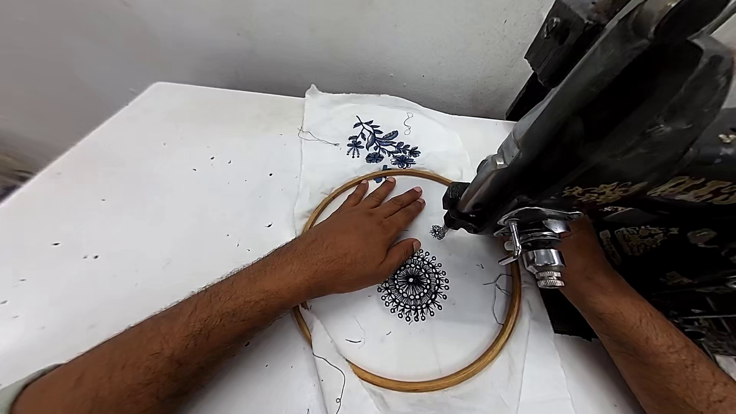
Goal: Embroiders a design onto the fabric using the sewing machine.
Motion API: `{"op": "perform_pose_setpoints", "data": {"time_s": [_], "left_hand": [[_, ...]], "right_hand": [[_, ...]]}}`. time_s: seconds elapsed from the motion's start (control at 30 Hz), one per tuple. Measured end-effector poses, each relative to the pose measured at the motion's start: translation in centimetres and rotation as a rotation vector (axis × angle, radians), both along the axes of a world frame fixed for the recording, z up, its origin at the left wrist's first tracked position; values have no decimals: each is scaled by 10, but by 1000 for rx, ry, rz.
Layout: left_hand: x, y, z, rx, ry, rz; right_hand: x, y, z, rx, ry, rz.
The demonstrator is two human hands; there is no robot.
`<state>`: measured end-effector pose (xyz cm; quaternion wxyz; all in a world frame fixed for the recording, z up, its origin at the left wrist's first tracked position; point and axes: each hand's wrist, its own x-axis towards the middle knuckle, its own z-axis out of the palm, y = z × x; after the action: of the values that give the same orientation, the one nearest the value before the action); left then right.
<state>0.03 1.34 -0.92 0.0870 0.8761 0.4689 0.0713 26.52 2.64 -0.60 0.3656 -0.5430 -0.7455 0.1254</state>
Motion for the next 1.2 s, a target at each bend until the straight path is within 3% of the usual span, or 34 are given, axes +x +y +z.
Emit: {"op": "perform_pose_setpoints", "data": {"time_s": [0.67,1.2], "left_hand": [[0,2,-4,32,-18,-9],[2,2,-3,23,-31,-19]], "right_hand": [[-3,-2,4,-20,6,-30],[-1,2,3,35,-114,-40]]}}
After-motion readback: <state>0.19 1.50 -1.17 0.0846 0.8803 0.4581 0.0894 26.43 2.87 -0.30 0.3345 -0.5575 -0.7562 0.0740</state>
